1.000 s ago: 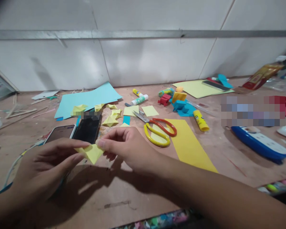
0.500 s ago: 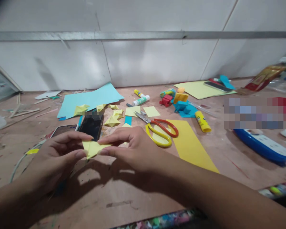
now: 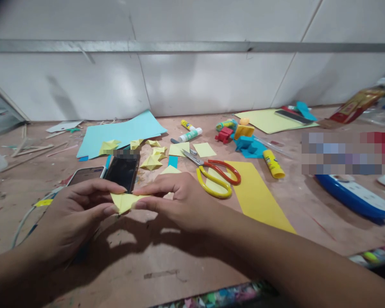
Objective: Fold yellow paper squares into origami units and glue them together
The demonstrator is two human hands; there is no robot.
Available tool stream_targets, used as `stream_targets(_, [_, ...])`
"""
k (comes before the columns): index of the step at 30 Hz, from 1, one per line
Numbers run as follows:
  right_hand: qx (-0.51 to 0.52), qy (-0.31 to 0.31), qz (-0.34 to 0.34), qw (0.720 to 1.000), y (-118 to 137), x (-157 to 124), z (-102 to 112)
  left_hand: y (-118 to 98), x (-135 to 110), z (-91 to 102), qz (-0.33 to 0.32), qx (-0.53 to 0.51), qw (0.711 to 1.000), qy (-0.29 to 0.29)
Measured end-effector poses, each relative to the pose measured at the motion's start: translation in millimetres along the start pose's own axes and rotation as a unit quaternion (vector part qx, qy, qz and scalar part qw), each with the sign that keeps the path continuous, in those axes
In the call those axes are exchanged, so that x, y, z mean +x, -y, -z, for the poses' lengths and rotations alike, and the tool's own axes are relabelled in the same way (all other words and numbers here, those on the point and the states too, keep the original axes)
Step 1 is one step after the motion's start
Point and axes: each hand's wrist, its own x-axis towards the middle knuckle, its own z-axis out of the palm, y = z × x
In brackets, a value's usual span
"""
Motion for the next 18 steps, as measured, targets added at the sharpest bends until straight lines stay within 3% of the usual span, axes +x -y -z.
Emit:
stream_targets(9, [0.019,0.015,-0.030,0.999,1.4,0.1,-0.8,2.1,-0.7,2.9,-0.021,0.007,1.000,0.021])
stream_targets(18, [0.025,-0.018,-0.045,0.999,4.8,-1.3,-3.4,3.4,-1.6,-2.4,-0.057,-0.015,0.998,0.017])
